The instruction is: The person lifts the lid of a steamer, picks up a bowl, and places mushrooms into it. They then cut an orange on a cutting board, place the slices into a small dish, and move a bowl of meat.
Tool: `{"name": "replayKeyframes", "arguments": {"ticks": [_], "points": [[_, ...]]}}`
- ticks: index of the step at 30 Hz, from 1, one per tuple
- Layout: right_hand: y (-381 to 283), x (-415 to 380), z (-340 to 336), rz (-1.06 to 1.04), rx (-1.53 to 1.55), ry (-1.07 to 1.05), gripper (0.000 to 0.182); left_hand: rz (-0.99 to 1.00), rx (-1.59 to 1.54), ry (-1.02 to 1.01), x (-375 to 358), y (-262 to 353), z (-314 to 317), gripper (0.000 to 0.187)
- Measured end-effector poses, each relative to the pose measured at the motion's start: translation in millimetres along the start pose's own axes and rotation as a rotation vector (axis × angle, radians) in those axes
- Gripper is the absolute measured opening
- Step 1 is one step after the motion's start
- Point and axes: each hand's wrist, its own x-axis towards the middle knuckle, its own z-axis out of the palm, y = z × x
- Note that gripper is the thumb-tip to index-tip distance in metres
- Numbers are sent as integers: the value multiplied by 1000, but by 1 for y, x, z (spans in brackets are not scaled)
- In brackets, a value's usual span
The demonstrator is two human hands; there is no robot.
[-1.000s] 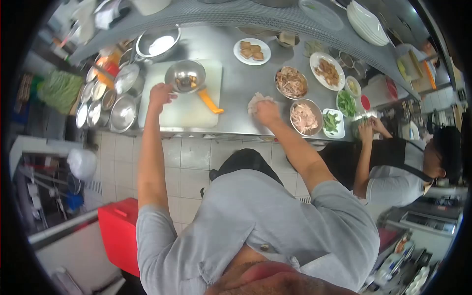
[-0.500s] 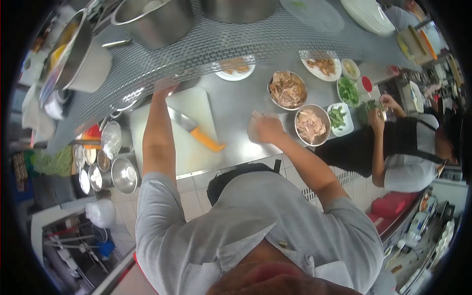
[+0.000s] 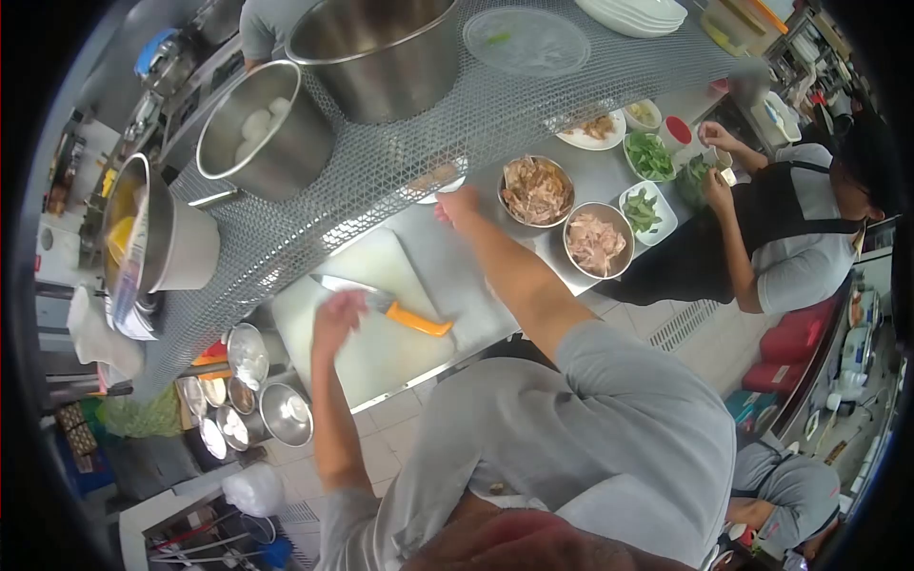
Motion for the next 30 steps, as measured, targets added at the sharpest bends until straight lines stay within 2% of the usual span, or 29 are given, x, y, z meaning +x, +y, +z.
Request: {"name": "replayKeyframes", "arguments": {"ticks": [2, 4, 6, 8, 11, 13, 19, 25, 27, 30], "points": [[8, 17, 15, 60, 73, 39, 16, -74, -133, -11, -70, -6, 11, 23], [-4, 27, 15, 112, -2, 68, 11, -150, -181, 29, -122, -16, 17, 24], [-1, 11, 19, 151, 20, 103, 8, -229, -200, 97, -167, -27, 15, 25], [-16, -12, 15, 142, 146, 167, 14, -270, -228, 170, -195, -31, 10, 25], [3, -18, 15, 66, 485, 120, 28, -283, -278, 252, -219, -35, -4, 25], [22, -25, 5, 24, 585, 19, 35, -246, -268, 232, -221, -35, -14, 26], [50, -78, -29, -79, 765, -102, 35, -160, -200, 69, -195, -39, -39, 27], [70, -185, -66, -227, 844, -193, 42, 0, -172, -199, -167, -37, -33, 26], [73, -258, -88, -238, 856, -87, 39, 14, -140, -351, -156, -31, -26, 27], [117, -323, -117, -227, 834, 65, 42, 72, -86, -581, -138, -26, -6, 27]]}}
